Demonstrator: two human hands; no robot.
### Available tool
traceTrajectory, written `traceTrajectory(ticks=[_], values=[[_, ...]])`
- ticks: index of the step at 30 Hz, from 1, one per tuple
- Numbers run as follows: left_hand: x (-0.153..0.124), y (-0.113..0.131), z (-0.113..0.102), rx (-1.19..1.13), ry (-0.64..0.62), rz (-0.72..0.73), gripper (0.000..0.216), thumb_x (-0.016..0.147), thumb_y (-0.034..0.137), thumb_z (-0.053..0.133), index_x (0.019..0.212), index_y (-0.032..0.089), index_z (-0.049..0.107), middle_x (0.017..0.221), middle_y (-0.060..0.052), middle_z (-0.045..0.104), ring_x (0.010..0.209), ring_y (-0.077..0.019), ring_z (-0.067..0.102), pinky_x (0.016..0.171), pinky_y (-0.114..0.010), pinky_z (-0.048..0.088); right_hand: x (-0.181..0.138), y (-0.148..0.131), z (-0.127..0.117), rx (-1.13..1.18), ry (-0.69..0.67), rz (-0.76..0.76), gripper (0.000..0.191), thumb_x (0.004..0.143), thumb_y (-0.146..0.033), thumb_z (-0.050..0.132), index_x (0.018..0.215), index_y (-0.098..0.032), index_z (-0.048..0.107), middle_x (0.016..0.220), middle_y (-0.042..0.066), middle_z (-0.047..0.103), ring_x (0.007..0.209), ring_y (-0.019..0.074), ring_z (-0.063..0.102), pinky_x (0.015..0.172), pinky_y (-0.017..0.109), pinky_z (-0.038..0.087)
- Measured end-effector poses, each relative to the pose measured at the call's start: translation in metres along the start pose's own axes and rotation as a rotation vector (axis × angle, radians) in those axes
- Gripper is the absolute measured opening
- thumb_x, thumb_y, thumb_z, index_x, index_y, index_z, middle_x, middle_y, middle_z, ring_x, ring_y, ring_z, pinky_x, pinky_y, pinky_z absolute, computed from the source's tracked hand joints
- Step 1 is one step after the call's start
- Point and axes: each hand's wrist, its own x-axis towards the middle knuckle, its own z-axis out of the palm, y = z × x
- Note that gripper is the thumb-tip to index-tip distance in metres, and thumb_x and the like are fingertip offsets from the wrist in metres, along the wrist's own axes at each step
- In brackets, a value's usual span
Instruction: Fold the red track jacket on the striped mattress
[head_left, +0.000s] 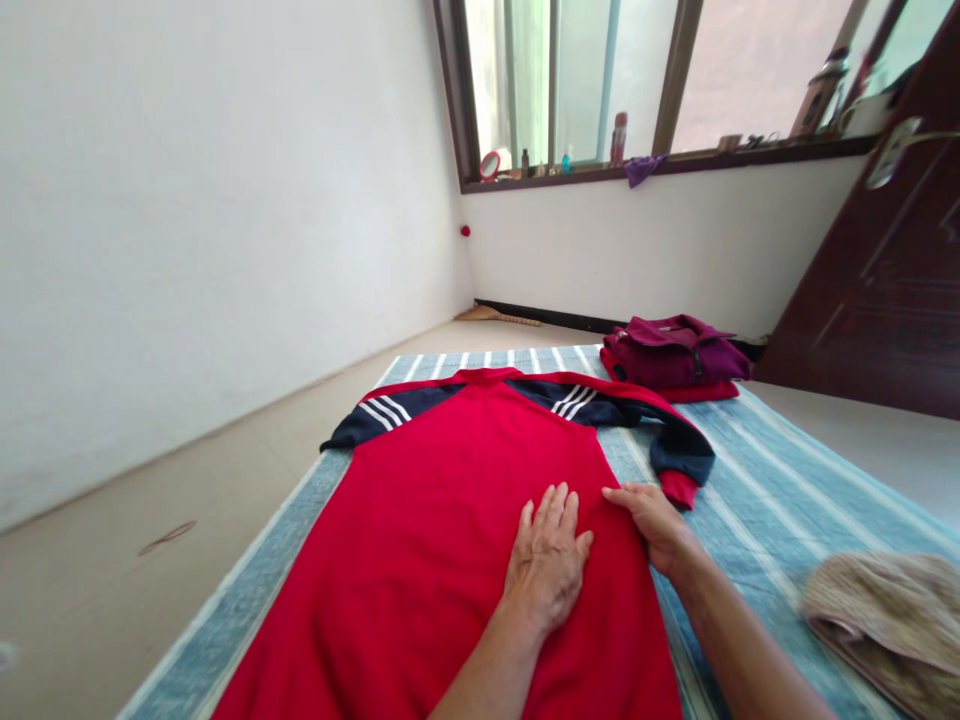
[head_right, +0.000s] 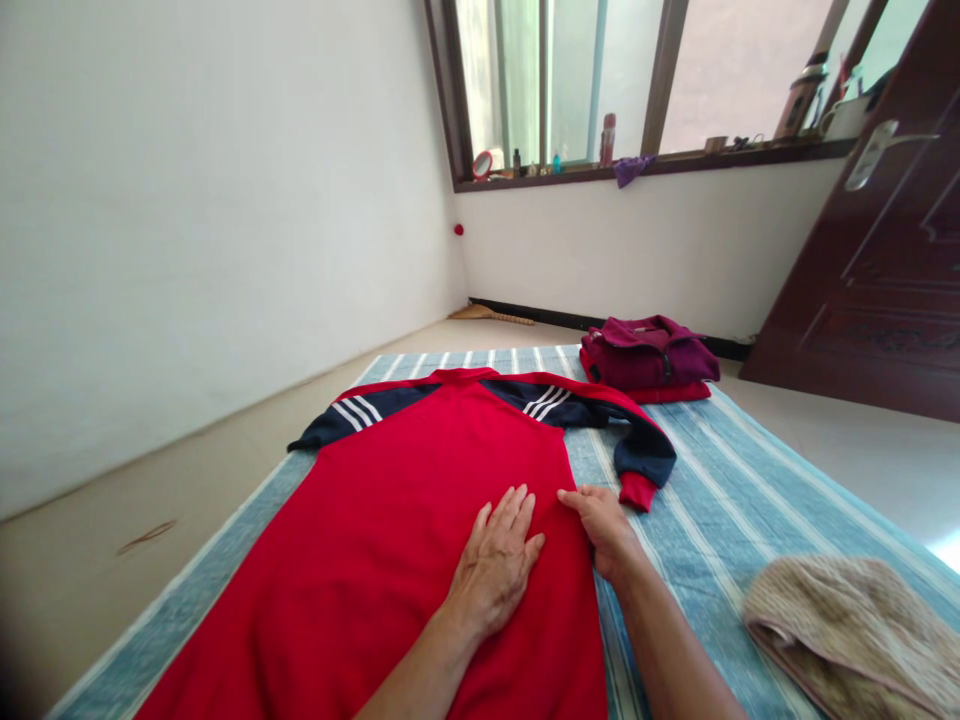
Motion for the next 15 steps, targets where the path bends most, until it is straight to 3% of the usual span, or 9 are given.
traceTrajectory(ticks=[7,15], values=[[0.001,0.005,-0.01,-0.009,-0.034,-0.011,0.051,0.093,0.038,0.039,0.139,0.016,0.034,0.147,-0.01,0.033,0.136,-0.0221,0.027,0.11,-0.048,0.028,-0.007,-0.005,0.007,0.044,-0.047,0.056,0.002,0.071,-0.013,0.064,0.073,-0.014,0.064,0.062,0.007,0.069,0.054,0.0197,0.065,0.055,0.029,0.053],[-0.001,0.002,-0.01,-0.023,-0.027,0.011,0.057,0.094,0.047,0.034,0.143,0.018,0.027,0.148,-0.01,0.029,0.137,-0.0222,0.023,0.109,-0.048,0.027,-0.005,-0.001,0.008,0.126,-0.045,0.045,0.006,0.074,-0.015,0.06,0.078,-0.014,0.065,0.069,0.007,0.071,0.064,0.0206,0.068,0.068,0.031,0.054]])
